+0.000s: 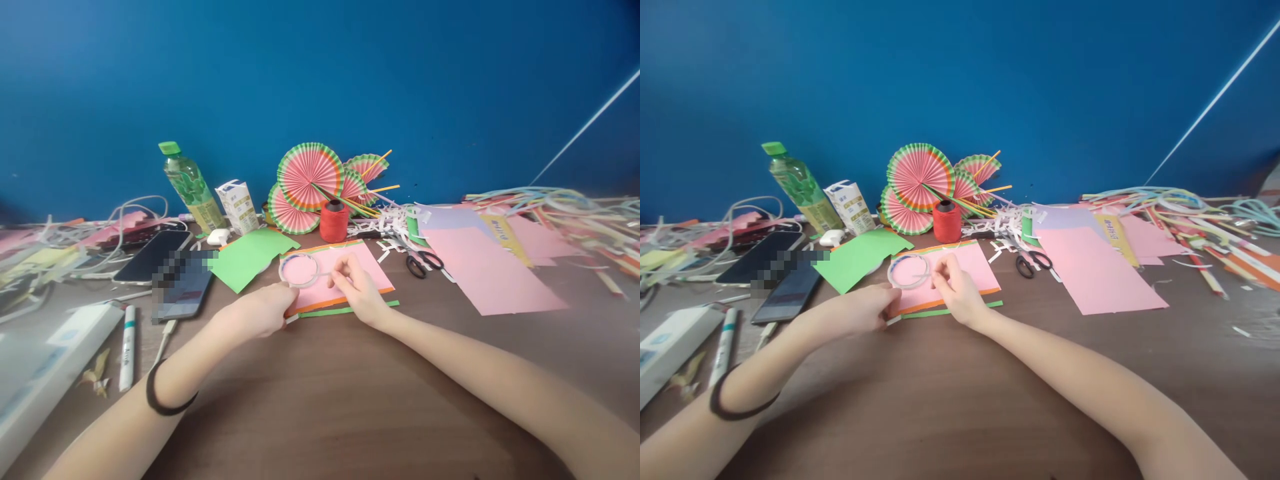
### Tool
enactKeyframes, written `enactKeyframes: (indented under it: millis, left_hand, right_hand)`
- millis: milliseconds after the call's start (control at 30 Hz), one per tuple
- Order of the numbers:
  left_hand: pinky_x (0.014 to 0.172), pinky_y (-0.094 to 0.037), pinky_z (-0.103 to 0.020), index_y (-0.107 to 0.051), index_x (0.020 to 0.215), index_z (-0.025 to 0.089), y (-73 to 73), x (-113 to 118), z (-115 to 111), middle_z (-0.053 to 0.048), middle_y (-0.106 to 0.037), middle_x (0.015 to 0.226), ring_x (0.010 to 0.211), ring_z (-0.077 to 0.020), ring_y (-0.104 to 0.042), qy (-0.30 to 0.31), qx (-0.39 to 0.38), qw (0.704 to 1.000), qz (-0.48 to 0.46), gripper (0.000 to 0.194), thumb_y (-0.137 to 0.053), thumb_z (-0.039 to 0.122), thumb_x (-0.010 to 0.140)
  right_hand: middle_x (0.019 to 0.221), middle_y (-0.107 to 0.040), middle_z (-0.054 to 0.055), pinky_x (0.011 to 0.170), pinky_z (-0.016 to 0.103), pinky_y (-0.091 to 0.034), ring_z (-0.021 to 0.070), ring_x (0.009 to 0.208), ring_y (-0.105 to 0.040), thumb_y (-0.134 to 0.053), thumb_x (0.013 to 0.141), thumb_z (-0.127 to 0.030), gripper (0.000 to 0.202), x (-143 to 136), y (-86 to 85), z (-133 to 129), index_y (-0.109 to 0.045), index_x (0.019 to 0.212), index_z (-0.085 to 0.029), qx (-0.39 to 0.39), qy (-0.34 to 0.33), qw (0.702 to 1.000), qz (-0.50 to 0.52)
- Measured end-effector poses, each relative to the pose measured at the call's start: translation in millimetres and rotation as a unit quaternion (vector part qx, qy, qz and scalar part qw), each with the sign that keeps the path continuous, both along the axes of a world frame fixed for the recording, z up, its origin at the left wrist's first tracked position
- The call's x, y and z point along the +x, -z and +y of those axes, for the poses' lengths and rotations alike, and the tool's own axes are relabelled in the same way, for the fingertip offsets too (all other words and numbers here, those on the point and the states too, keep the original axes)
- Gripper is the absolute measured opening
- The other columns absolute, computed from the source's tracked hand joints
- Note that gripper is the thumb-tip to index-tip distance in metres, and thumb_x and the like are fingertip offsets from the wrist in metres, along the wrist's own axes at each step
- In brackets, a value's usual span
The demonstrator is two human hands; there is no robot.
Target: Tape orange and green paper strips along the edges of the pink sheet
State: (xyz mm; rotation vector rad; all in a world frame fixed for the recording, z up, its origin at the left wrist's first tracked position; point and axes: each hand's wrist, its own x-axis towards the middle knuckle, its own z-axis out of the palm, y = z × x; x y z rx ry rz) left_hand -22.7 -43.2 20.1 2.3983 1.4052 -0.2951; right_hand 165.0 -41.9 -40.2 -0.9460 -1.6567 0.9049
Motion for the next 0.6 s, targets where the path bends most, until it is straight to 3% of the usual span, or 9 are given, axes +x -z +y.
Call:
enactKeyframes:
  millis: [133,300,500,600]
  left_hand:
    - [0.051,-0.032,-0.023,-0.049,0.067,0.019,3.3,-1,-2,-0.002,-0.053,0.067,0.058,-0.0149,-0.048,-0.004,-0.02,0.999,-0.038,0.014,-0.046,0.008,0.059]
    - [0.046,-0.028,-0.023,-0.05,0.071,0.019,0.9,2,1,0.0,-0.05,0.059,0.05,-0.0133,-0.043,-0.027,-0.029,0.999,-0.009,0.021,-0.046,0.008,0.054]
    - [0.048,-0.034,-0.022,-0.052,0.07,0.019,-0.9,0,9,0.0,-0.057,0.065,0.057,-0.0146,-0.05,-0.008,-0.082,0.996,-0.043,0.02,-0.045,0.011,0.053]
    - [0.048,-0.035,-0.021,-0.056,0.073,0.019,-0.8,-4,13,0.0,-0.058,0.066,0.058,-0.0144,-0.052,-0.017,-0.104,0.992,-0.075,0.023,-0.046,0.013,0.053]
  right_hand:
    - [0.068,-0.052,-0.002,0.064,0.028,-0.038,0.0138,0.069,-0.052,-0.038,0.086,-0.025,0.007,0,0.1,0,-0.035,0.081,-0.022,-0.002,-0.001,1.0,0.001]
    - [0.068,-0.052,-0.002,0.064,0.027,-0.039,0.0134,0.067,-0.052,-0.039,0.086,-0.025,0.008,1,0.7,0,-0.035,0.08,-0.022,-0.008,-0.007,1.0,0.008]
    - [0.065,-0.054,-0.003,0.069,0.03,-0.043,0.0136,0.067,-0.055,-0.04,0.084,-0.025,0.008,0,2.4,4,-0.033,0.08,-0.023,-0.07,-0.039,0.996,0.04]
    - [0.067,-0.055,-0.003,0.069,0.031,-0.042,0.0148,0.07,-0.057,-0.039,0.084,-0.025,0.008,-1,2.3,4,-0.033,0.079,-0.023,-0.072,-0.023,0.997,0.007]
